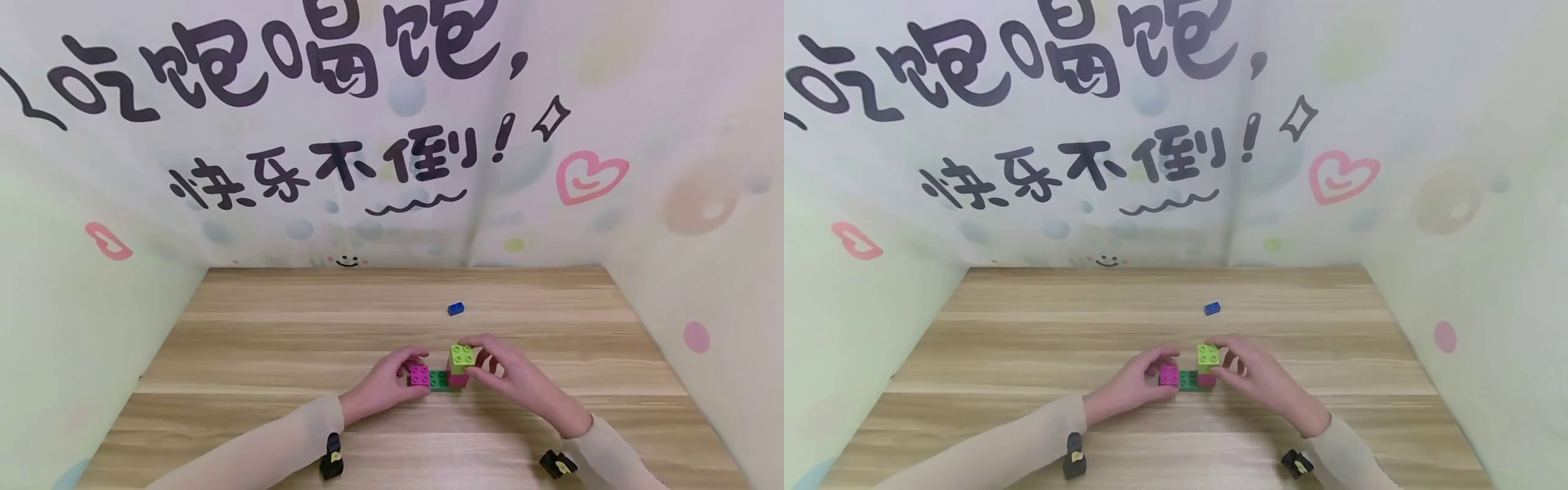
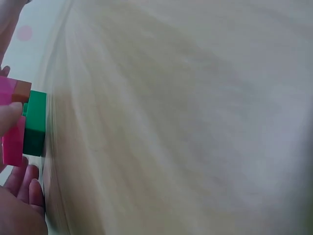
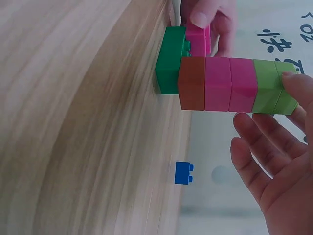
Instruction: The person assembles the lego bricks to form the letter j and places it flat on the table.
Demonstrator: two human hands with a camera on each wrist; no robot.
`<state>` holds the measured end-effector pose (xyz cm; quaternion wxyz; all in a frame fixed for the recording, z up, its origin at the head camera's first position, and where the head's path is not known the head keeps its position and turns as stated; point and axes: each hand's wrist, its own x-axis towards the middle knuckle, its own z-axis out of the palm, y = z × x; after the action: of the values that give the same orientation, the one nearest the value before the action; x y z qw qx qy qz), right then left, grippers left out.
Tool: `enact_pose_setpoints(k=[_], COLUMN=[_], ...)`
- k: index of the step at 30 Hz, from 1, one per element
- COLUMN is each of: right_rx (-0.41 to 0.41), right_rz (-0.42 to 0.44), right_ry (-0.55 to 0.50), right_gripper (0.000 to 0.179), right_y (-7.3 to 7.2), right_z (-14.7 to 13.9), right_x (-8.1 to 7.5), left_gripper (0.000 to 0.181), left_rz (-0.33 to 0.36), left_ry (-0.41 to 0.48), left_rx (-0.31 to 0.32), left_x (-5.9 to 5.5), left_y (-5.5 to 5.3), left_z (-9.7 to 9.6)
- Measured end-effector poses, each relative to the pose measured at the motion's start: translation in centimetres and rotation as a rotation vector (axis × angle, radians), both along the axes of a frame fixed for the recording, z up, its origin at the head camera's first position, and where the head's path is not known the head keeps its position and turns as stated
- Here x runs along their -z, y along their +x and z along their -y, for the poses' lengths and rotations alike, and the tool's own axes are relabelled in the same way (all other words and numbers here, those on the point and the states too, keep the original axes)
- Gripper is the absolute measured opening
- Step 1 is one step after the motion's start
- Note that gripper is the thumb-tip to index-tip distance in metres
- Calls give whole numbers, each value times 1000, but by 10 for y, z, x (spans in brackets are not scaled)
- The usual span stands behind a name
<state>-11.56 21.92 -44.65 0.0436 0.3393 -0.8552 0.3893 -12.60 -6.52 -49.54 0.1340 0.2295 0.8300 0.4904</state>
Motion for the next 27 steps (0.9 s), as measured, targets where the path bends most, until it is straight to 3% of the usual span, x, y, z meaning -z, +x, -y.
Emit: enact_pose_setpoints(k=[9,16,22,27], right_rx=[57,36,32,27], right_rz=[55,76,34,60], right_ry=[26,-7,-21,-38], right_gripper=[48,38,40,38], right_y=[2,-1,-5,-11], right_z=[1,3,4,3], right_x=[-5,1,1,0], left_gripper=[55,52,50,49], left_rz=[-38,-46,-55,-70], left_ry=[-19,-24,-32,-49], left_rx=[-18,-46,-53,-49], left_x=[-1,0,0,0], left_y=[6,9,10,7], left_z=[12,9,5,3])
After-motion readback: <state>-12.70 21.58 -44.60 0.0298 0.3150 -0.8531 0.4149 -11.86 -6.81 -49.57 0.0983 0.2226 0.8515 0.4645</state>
